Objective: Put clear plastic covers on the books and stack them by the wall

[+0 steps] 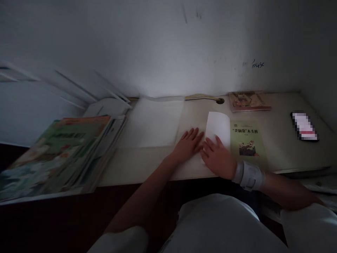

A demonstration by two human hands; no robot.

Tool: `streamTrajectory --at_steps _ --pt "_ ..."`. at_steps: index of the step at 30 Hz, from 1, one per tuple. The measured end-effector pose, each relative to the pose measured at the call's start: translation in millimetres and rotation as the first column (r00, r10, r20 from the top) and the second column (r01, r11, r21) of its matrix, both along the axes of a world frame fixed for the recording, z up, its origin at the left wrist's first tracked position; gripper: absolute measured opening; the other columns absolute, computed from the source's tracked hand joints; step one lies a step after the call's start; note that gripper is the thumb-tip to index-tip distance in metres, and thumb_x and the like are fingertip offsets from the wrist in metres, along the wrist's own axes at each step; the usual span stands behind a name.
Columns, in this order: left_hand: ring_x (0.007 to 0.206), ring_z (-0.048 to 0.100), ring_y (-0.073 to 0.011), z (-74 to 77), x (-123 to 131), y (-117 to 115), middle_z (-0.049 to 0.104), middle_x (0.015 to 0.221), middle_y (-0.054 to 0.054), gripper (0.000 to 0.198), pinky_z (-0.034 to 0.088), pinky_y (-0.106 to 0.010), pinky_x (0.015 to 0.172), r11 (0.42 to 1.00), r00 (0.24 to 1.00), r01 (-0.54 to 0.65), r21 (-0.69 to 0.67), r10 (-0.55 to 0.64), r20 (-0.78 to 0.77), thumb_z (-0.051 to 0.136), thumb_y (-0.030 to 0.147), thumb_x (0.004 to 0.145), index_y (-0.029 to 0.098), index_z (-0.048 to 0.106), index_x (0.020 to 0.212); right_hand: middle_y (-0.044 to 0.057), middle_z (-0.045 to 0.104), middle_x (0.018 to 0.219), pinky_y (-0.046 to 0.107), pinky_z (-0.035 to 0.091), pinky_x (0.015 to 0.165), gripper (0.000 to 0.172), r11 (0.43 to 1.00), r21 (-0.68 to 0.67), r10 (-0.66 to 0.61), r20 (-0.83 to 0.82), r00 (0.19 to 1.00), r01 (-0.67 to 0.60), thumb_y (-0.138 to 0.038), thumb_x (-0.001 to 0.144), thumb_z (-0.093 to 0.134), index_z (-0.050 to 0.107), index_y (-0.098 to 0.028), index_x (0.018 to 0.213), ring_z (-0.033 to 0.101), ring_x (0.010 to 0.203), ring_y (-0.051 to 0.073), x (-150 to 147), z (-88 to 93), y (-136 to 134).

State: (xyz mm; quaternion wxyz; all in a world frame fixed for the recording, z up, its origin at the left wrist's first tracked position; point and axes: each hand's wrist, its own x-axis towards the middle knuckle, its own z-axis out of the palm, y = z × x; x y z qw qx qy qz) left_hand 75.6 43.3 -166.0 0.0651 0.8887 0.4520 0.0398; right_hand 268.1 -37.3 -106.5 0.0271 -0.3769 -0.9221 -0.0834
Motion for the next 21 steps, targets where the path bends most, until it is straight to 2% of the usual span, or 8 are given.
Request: streamTrajectory --at_steps 4,9,11,13,15,17,19,21 --pt "0.14 0.018 -0.031 -0.7 0.5 1.0 0.025 0.151 -0.017 0.059 0.017 -0.049 0.112 1.0 1.0 -0.005 -0.027 0.006 0.03 0.042 0.046 0.09 0.016 0.036 0.141 0.021 0.051 0.132 0.051 0.04 0.098 0.038 0.995 0.013 -0.098 0.028 0.995 0.098 -0.011 0.088 0.041 0.056 -0.008 0.122 0.048 0.124 0.032 22.1 -9.7 -19.4" --pt "0.14 0.016 -0.034 4.6 0.6 -0.5 0.025 0.151 -0.017 0.061 0.014 -0.052 0.112 0.998 0.997 -0.02 -0.059 0.024 0.077 0.043 0.05 0.089 0.015 0.038 0.139 0.018 0.041 0.142 0.05 0.041 0.099 0.043 0.971 0.077 -0.222 -0.06 0.973 0.226 -0.005 0.086 0.039 0.053 -0.009 0.126 0.03 0.135 0.033 45.1 -14.7 -33.7" --pt "0.141 0.015 -0.0324 10.0 3.9 -2.9 0.026 0.151 -0.015 0.055 0.009 -0.054 0.112 0.996 0.985 0.023 -0.088 -0.007 0.174 0.042 0.044 0.091 0.016 0.039 0.138 0.018 0.037 0.144 0.051 0.039 0.101 0.044 0.962 0.097 -0.247 -0.091 0.965 0.256 -0.004 0.086 0.038 0.05 -0.007 0.129 0.026 0.137 0.034 46.2 -15.8 -34.7" --pt "0.14 0.022 -0.0284 16.9 12.5 -5.8 0.032 0.149 -0.015 0.051 0.011 -0.051 0.113 0.986 0.925 0.094 -0.14 -0.035 0.378 0.039 0.038 0.092 0.015 0.039 0.138 0.018 0.036 0.144 0.05 0.039 0.102 0.046 0.961 0.089 -0.251 -0.113 0.961 0.261 -0.005 0.087 0.038 0.047 -0.007 0.132 0.024 0.138 0.032 43.7 -18.1 -34.5" --pt "0.131 0.039 -0.0249 24.3 26.5 -7.9 0.045 0.14 -0.016 0.05 0.025 -0.046 0.11 0.956 0.768 0.132 -0.262 0.068 0.637 0.036 0.038 0.093 0.014 0.038 0.137 0.019 0.034 0.145 0.049 0.039 0.102 0.048 0.965 0.061 -0.246 -0.139 0.959 0.257 -0.007 0.088 0.039 0.043 -0.008 0.135 0.022 0.138 0.031 40.2 -21.7 -35.2" --pt "0.115 0.056 -0.0239 30.6 43.5 -7.8 0.059 0.124 -0.015 0.05 0.042 -0.042 0.097 0.872 0.524 0.159 -0.463 0.323 0.788 0.031 0.045 0.093 0.016 0.044 0.131 0.019 0.031 0.147 0.05 0.038 0.103 0.052 0.964 0.027 -0.256 -0.176 0.951 0.265 -0.008 0.088 0.04 0.038 -0.01 0.139 0.018 0.14 0.031 39.0 -24.7 -37.1" --pt "0.096 0.064 -0.0224 34.5 59.3 -4.9 0.068 0.105 -0.011 0.047 0.05 -0.037 0.081 0.74 0.294 0.233 -0.631 0.565 0.771 0.036 0.051 0.09 0.017 0.056 0.116 0.019 0.027 0.149 0.051 0.036 0.105 0.057 0.966 -0.034 -0.256 -0.226 0.94 0.255 -0.012 0.087 0.043 0.031 -0.012 0.143 0.013 0.141 0.03 44.1 -24.6 -37.1" --pt "0.08 0.066 -0.019 35.6 70.6 0.0 0.069 0.089 -0.008 0.038 0.05 -0.03 0.069 0.639 0.122 0.309 -0.705 0.709 0.695 0.052 0.049 0.082 0.016 0.062 0.096 0.017 0.021 0.151 0.05 0.034 0.106 0.067 0.975 -0.15 -0.202 -0.295 0.934 0.163 -0.027 0.087 0.051 0.023 -0.013 0.146 0.011 0.141 0.029 56.8 -20.0 -29.1"
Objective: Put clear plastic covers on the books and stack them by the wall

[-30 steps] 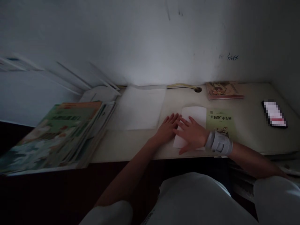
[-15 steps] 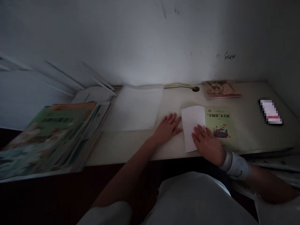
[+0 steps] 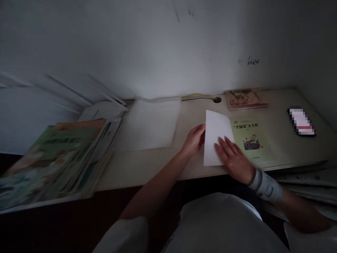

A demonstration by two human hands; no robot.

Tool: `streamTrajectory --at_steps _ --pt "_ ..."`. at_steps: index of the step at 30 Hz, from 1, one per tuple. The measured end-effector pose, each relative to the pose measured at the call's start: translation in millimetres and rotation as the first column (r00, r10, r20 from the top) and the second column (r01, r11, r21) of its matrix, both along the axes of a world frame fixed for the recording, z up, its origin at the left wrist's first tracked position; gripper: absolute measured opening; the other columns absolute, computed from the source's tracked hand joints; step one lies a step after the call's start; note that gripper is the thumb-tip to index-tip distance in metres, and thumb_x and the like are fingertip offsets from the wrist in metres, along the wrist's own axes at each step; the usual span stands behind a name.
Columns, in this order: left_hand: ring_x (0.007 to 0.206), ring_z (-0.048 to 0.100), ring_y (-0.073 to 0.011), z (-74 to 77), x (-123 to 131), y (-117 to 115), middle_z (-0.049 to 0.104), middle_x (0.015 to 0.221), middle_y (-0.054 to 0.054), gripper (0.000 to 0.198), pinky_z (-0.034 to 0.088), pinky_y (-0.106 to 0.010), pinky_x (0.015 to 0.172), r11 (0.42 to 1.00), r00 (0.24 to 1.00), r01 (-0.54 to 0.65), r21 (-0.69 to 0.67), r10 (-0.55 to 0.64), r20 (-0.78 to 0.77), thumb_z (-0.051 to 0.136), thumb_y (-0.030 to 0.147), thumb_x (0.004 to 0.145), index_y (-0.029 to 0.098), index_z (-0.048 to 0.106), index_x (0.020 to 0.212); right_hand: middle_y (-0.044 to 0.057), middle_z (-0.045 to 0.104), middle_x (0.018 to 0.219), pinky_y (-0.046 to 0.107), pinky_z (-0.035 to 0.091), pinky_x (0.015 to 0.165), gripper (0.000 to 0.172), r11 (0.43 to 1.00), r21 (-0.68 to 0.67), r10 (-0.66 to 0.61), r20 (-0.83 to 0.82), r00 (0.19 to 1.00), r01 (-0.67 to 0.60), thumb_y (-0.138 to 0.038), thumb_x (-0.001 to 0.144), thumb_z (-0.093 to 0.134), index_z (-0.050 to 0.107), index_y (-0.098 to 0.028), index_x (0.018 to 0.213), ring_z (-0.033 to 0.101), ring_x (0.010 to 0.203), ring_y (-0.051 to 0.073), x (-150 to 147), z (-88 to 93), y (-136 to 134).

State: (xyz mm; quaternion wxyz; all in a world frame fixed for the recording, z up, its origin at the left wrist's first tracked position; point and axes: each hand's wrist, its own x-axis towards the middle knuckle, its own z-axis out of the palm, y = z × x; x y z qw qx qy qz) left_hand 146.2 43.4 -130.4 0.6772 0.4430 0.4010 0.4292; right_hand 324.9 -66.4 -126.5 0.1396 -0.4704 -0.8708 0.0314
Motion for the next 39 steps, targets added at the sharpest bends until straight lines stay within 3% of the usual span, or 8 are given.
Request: streamTrajectory --at_steps 3,7,12,14,19,27,34,39 --pt "0.062 0.061 -0.0132 -0.7 9.0 7.6 0.065 0.069 -0.002 0.024 0.046 -0.024 0.061 0.988 0.985 -0.052 -0.144 0.074 0.158 0.069 0.036 0.067 0.015 0.061 0.076 0.015 0.027 0.15 0.047 0.034 0.107 0.079 0.986 -0.14 0.064 -0.216 0.974 -0.096 -0.051 0.082 0.055 0.024 -0.017 0.146 0.024 0.139 0.027 25.7 11.8 37.5" --pt "0.057 0.056 -0.0118 -0.6 21.3 8.8 0.06 0.062 0.001 0.021 0.043 -0.024 0.059 0.979 0.967 -0.06 -0.194 0.105 0.231 0.071 0.029 0.061 0.014 0.059 0.07 0.019 0.052 0.13 0.043 0.037 0.103 0.056 0.967 -0.18 -0.238 -0.364 0.901 0.183 -0.048 0.09 0.039 0.047 -0.009 0.129 0.048 0.123 0.026 40.0 19.8 119.4" --pt "0.067 0.057 -0.0138 -9.4 39.2 0.9 0.06 0.07 -0.001 0.023 0.044 -0.027 0.066 0.982 0.982 -0.184 0.05 0.182 0.05 0.059 0.039 0.076 0.016 0.057 0.075 0.015 0.06 0.115 0.04 0.043 0.094 0.053 0.925 -0.301 -0.325 -0.31 0.893 0.232 -0.049 0.08 0.056 0.053 -0.012 0.117 0.056 0.108 0.025 17.3 13.2 173.7" --pt "0.071 0.056 -0.0149 -18.4 40.2 0.0 0.06 0.072 -0.002 0.024 0.044 -0.029 0.071 0.944 0.954 -0.175 0.28 0.232 -0.188 0.05 0.038 0.083 0.017 0.057 0.075 0.012 0.06 0.112 0.041 0.042 0.093 0.053 0.926 -0.268 -0.342 -0.29 0.894 0.268 -0.047 0.074 0.063 0.053 -0.015 0.114 0.056 0.107 0.026 11.7 10.2 172.9" --pt "0.097 0.057 -0.0204 -39.2 36.8 -0.1 0.066 0.099 -0.009 0.031 0.043 -0.038 0.091 0.794 0.759 0.203 0.573 0.242 -0.605 0.033 0.03 0.093 0.017 0.062 0.094 0.011 0.055 0.112 0.042 0.037 0.096 0.046 0.95 -0.144 -0.3 -0.174 0.938 0.277 -0.031 0.067 0.067 0.054 -0.016 0.108 0.05 0.109 0.026 29.3 3.7 160.3" --pt "0.133 0.033 -0.0307 -39.7 41.2 -8.3 0.045 0.14 -0.013 0.041 0.028 -0.048 0.108 0.568 0.389 0.667 0.482 0.287 -0.876 0.045 0.035 0.09 0.015 0.053 0.126 0.013 0.052 0.108 0.041 0.039 0.093 0.047 0.931 -0.154 -0.341 -0.035 0.939 0.332 -0.029 0.07 0.068 0.056 -0.014 0.112 0.049 0.105 0.027 65.0 -10.4 145.3" --pt "0.125 0.044 -0.0221 -33.3 12.5 14.7 0.055 0.128 -0.011 0.035 0.035 -0.039 0.105 0.277 0.459 0.816 0.508 0.226 -0.859 0.038 0.034 0.094 0.016 0.058 0.117 0.014 0.051 0.112 0.039 0.04 0.091 0.035 0.927 -0.095 -0.356 0.072 0.932 0.362 -0.032 0.078 0.062 0.06 -0.015 0.109 0.047 0.106 0.027 38.6 0.3 134.5" --pt "0.113 0.049 -0.0219 -28.3 12.5 20.5 0.06 0.107 -0.009 0.032 0.04 -0.038 0.096 0.212 0.541 0.783 0.585 0.231 -0.809 0.041 0.039 0.093 0.018 0.064 0.098 0.015 0.053 0.115 0.038 0.041 0.086 0.029 0.92 -0.059 -0.369 0.204 0.907 0.387 -0.03 0.087 0.048 0.061 -0.015 0.108 0.046 0.109 0.028 18.4 10.6 131.3"
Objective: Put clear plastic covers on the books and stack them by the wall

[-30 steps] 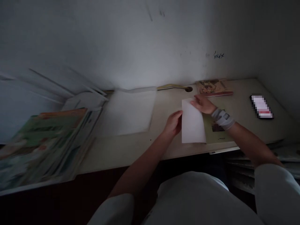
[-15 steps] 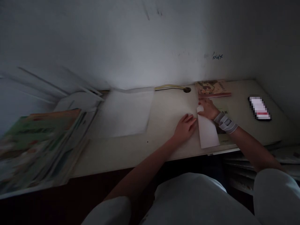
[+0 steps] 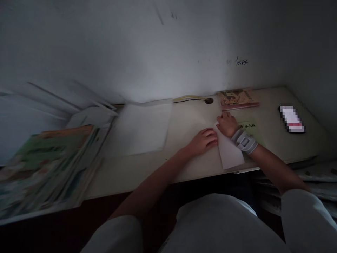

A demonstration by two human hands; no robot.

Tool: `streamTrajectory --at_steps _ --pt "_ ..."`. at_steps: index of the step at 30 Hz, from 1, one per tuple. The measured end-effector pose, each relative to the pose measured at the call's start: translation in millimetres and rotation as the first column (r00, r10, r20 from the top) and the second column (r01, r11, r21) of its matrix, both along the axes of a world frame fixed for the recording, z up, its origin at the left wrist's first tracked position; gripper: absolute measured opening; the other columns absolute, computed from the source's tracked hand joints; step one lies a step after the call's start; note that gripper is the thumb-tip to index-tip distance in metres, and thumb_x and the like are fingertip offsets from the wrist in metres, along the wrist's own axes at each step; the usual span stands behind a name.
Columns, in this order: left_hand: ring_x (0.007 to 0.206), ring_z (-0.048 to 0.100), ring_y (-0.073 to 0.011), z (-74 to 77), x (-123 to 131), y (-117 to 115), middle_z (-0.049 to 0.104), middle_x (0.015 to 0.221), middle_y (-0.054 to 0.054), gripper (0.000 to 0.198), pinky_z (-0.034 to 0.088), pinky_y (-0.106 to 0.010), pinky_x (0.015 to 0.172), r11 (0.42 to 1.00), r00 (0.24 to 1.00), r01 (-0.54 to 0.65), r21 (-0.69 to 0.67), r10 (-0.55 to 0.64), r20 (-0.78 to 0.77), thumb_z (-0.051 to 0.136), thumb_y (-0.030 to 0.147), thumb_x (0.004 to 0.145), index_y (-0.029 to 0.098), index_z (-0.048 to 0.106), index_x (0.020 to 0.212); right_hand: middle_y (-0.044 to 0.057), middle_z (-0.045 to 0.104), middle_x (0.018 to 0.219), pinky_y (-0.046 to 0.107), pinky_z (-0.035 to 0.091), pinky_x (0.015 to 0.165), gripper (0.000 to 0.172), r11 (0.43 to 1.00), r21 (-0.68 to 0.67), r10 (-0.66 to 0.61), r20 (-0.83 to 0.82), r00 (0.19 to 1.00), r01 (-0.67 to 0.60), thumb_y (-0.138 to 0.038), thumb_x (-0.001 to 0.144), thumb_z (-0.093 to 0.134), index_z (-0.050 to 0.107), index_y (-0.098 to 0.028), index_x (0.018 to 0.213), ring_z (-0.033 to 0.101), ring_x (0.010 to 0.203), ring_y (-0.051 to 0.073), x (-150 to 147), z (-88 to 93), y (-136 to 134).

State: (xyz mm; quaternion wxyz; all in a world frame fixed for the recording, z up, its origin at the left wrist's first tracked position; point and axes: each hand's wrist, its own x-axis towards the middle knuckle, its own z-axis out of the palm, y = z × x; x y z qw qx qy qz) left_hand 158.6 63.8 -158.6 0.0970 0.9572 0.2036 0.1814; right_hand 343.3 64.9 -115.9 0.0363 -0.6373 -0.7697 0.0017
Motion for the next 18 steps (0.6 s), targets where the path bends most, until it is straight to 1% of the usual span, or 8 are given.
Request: streamTrajectory --at_steps 4,6,8,10,12,14,16,18 --pt "0.096 0.052 -0.0193 0.4 5.6 3.4 0.059 0.093 -0.007 0.038 0.042 -0.035 0.085 0.999 0.999 0.041 0.034 -0.041 -0.023 0.038 0.044 0.093 0.018 0.065 0.087 0.016 0.053 0.117 0.038 0.04 0.086 0.028 0.999 -0.044 -0.01 0.092 0.996 0.014 -0.027 0.089 0.045 0.061 -0.015 0.109 0.046 0.11 0.028 -9.8 8.8 -2.1" --pt "0.089 0.052 -0.0184 0.3 7.5 4.6 0.06 0.088 -0.006 0.041 0.042 -0.034 0.082 0.996 0.997 0.061 0.058 -0.058 -0.051 0.036 0.045 0.094 0.018 0.064 0.084 0.017 0.053 0.118 0.038 0.04 0.086 0.029 0.997 -0.069 -0.018 0.121 0.993 0.026 -0.027 0.09 0.045 0.061 -0.014 0.11 0.046 0.11 0.027 -12.1 12.0 -3.1" --pt "0.085 0.053 -0.0181 0.5 8.6 4.7 0.061 0.086 -0.006 0.042 0.042 -0.034 0.081 0.995 0.995 0.071 0.07 -0.066 -0.07 0.034 0.045 0.094 0.017 0.064 0.084 0.017 0.053 0.118 0.038 0.04 0.086 0.03 0.997 -0.076 -0.014 0.134 0.991 0.025 -0.027 0.09 0.043 0.061 -0.014 0.111 0.046 0.11 0.027 -13.4 13.6 -3.7" --pt "0.087 0.054 -0.0186 1.3 7.6 3.6 0.062 0.087 -0.007 0.043 0.043 -0.034 0.081 0.996 0.995 0.065 0.061 -0.06 -0.078 0.034 0.046 0.094 0.017 0.065 0.085 0.017 0.054 0.118 0.038 0.04 0.086 0.029 0.997 -0.072 0.006 0.141 0.99 0.004 -0.026 0.09 0.043 0.061 -0.015 0.11 0.047 0.11 0.027 -13.7 13.5 -3.5" --pt "0.096 0.055 -0.0202 2.3 2.8 2.0 0.063 0.096 -0.009 0.043 0.043 -0.035 0.087 0.997 0.995 0.066 0.041 -0.062 -0.075 0.035 0.048 0.093 0.017 0.065 0.092 0.017 0.055 0.116 0.038 0.041 0.085 0.029 0.998 -0.059 0.029 0.148 0.989 -0.02 -0.024 0.09 0.043 0.062 -0.014 0.109 0.047 0.109 0.028 -12.6 12.0 -2.5" --pt "0.113 0.05 -0.0237 2.6 -6.0 0.8 0.06 0.115 -0.012 0.046 0.039 -0.039 0.097 0.996 0.993 0.083 0.026 -0.08 -0.087 0.041 0.053 0.089 0.017 0.062 0.109 0.017 0.055 0.113 0.039 0.042 0.083 0.028 0.998 -0.052 0.04 0.148 0.988 -0.033 -0.023 0.089 0.044 0.063 -0.013 0.107 0.048 0.108 0.029 -9.3 9.7 -1.1" --pt "0.129 0.039 -0.0271 1.7 -16.4 0.6 0.049 0.135 -0.013 0.06 0.03 -0.043 0.107 0.994 0.985 0.106 0.014 -0.103 -0.142 0.046 0.059 0.084 0.018 0.052 0.126 0.017 0.056 0.112 0.038 0.044 0.082 0.027 0.998 -0.054 0.043 0.137 0.99 -0.036 -0.023 0.088 0.046 0.064 -0.012 0.105 0.049 0.106 0.029 -4.0 7.0 0.5" --pt "0.137 0.029 -0.0274 -0.3 -24.8 0.9 0.039 0.145 -0.011 0.067 0.023 -0.045 0.111 0.994 0.972 0.106 -0.011 -0.106 -0.211 0.046 0.063 0.082 0.021 0.043 0.135 0.017 0.056 0.111 0.038 0.045 0.081 0.026 0.998 -0.061 0.04 0.128 0.991 -0.032 -0.024 0.088 0.048 0.065 -0.013 0.104 0.05 0.106 0.029 1.7 4.3 1.7"
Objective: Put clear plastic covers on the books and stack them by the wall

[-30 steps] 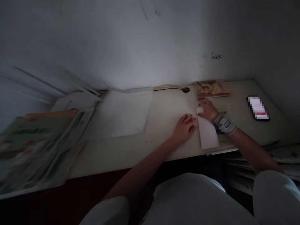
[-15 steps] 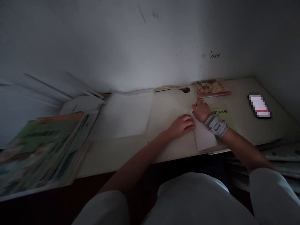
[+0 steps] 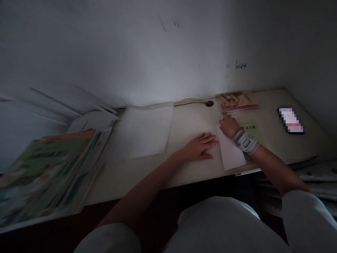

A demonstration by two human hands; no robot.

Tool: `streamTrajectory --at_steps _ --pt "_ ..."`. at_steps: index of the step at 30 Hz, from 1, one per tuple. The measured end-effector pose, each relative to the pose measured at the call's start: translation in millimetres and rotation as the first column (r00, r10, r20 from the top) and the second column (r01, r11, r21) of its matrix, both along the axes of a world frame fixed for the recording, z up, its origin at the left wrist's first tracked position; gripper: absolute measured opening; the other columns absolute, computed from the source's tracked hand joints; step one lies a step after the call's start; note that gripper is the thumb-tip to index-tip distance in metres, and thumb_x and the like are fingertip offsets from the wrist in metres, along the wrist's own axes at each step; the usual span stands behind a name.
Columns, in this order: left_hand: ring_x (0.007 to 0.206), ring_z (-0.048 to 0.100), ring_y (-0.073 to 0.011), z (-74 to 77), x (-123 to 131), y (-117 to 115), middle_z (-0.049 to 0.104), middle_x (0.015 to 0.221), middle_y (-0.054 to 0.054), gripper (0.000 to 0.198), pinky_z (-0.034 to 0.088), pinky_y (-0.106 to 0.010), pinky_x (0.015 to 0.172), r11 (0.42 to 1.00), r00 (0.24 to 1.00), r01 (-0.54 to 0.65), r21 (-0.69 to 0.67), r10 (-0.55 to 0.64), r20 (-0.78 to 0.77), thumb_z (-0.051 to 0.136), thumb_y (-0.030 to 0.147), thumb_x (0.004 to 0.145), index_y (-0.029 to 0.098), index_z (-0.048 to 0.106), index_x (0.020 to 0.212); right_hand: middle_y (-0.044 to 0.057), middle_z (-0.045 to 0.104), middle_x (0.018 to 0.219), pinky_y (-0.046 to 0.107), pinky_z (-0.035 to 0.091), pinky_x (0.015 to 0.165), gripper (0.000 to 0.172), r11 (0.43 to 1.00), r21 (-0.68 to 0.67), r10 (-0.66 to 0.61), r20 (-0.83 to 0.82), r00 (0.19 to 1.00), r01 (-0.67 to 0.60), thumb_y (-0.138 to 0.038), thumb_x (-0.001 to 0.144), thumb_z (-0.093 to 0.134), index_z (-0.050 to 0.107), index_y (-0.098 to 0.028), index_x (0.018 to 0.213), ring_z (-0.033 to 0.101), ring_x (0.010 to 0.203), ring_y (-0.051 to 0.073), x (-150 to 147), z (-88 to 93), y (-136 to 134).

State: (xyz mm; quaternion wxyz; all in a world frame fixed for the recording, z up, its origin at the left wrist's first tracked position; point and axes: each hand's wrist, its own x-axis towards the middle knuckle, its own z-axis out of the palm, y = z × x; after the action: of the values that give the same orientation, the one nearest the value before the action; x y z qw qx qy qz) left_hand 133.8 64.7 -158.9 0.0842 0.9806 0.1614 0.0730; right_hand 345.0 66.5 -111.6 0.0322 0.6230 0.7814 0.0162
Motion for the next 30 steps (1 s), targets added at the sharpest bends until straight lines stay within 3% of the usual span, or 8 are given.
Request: streamTrajectory --at_steps 4,13,19,25,30 --pt "0.138 0.028 -0.0227 -3.5 -4.5 -0.4 0.04 0.145 -0.008 0.061 0.021 -0.042 0.112 0.999 0.999 -0.025 -0.037 0.024 -0.039 0.044 0.058 0.086 0.023 0.042 0.136 0.017 0.056 0.109 0.038 0.044 0.083 0.025 1.0 0.003 0.014 -0.008 1.0 -0.014 -0.023 0.087 0.049 0.066 -0.013 0.103 0.049 0.105 0.029 5.4 -2.8 -0.1" --pt "0.134 0.037 -0.0195 -5.6 -5.3 -6.2 0.045 0.141 -0.009 0.055 0.025 -0.04 0.113 1.0 0.997 -0.021 -0.007 0.021 0.069 0.043 0.05 0.09 0.019 0.042 0.136 0.018 0.056 0.111 0.041 0.04 0.088 0.026 0.998 0.008 0.067 -0.012 0.998 -0.067 -0.023 0.087 0.049 0.066 -0.012 0.103 0.048 0.107 0.03 -10.5 3.8 -5.9" --pt "0.134 0.036 -0.0205 -5.7 -8.5 -5.7 0.046 0.14 -0.01 0.059 0.026 -0.043 0.113 1.0 0.988 -0.011 0.024 0.007 0.152 0.043 0.051 0.09 0.018 0.038 0.139 0.016 0.053 0.114 0.038 0.042 0.086 0.028 0.998 0.043 -0.045 -0.108 0.993 0.05 -0.026 0.088 0.049 0.061 -0.017 0.111 0.047 0.107 0.027 -12.1 4.6 -3.4" --pt "0.135 0.035 -0.0192 -2.2 -9.1 -7.1 0.042 0.143 -0.011 0.059 0.026 -0.042 0.113 0.999 0.99 -0.029 -0.023 0.032 0.136 0.038 0.05 0.092 0.019 0.032 0.142 0.015 0.054 0.113 0.037 0.043 0.085 0.032 0.995 0.069 -0.06 -0.21 0.976 0.076 -0.027 0.089 0.047 0.058 -0.017 0.117 0.048 0.107 0.027 -13.5 1.8 -1.1" --pt "0.137 0.03 -0.0223 1.9 -5.6 -10.2 0.035 0.147 -0.011 0.064 0.024 -0.043 0.112 0.998 0.999 -0.034 -0.054 0.034 0.006 0.041 0.054 0.089 0.02 0.032 0.142 0.017 0.054 0.113 0.04 0.044 0.081 0.027 0.986 0.104 -0.116 -0.109 0.987 0.128 -0.028 0.087 0.049 0.062 -0.019 0.109 0.048 0.107 0.03 -21.9 2.1 1.9"
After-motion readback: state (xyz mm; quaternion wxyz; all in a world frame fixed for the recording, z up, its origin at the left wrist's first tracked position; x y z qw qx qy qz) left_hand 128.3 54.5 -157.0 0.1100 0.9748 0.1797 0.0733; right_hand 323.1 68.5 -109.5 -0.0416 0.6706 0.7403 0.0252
